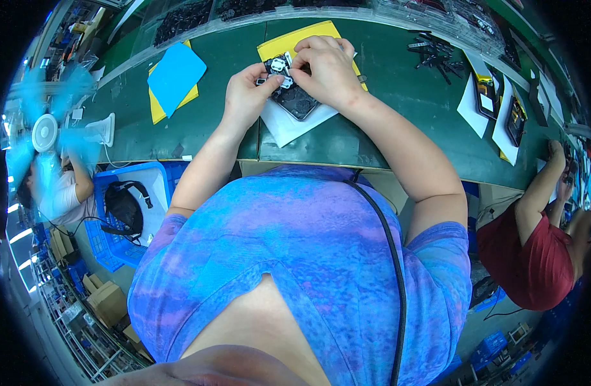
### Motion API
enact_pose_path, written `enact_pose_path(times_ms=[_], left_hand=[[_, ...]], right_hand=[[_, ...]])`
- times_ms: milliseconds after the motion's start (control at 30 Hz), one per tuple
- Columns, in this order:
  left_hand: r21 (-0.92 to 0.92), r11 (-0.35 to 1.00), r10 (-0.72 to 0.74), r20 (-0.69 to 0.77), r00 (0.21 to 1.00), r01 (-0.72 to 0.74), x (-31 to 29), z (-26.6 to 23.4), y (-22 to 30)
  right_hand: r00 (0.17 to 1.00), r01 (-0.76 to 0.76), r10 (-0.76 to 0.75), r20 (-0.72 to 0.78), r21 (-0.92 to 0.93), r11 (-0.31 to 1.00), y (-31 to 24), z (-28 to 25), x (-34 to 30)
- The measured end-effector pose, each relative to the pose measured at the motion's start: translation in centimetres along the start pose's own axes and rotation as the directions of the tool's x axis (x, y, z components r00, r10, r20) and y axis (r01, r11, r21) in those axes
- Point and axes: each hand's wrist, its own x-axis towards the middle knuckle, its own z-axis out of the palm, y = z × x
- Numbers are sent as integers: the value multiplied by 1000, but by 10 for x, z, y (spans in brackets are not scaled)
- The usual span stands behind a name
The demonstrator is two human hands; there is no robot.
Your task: Assemble internal components including the battery and circuit board into a handheld gaming device.
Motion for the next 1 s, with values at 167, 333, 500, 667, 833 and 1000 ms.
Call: enact_pose_path(times_ms=[167, 333, 500, 667, 833, 1000], left_hand=[[-36, 999, -14, -10, 1000, 14, 1, 3, -8], [-26, 1000, 2, -18, 1000, -2, 1, 5, -8], [-99, 995, 10, -6, 1000, -10, 0, 8, -8], [-250, 967, -40, 46, 998, 50, 3, 11, -21], [-300, 952, -45, 78, 996, 66, 6, 9, -23], [-449, 888, -34, 155, 987, 102, 7, 9, -15]], right_hand=[[1000, 5, -5, -28, 16, 1000, -2, 1, -1], [990, 127, -133, -42, -107, 986, -7, -3, 3], [984, 164, -170, -54, -99, 981, -2, 2, 3], [990, 136, -138, -38, -47, 990, 3, 0, 0], [998, -66, 66, -3, 73, 995, 9, 3, -1], [988, -141, 135, 81, 82, 987, 19, 0, 4]])
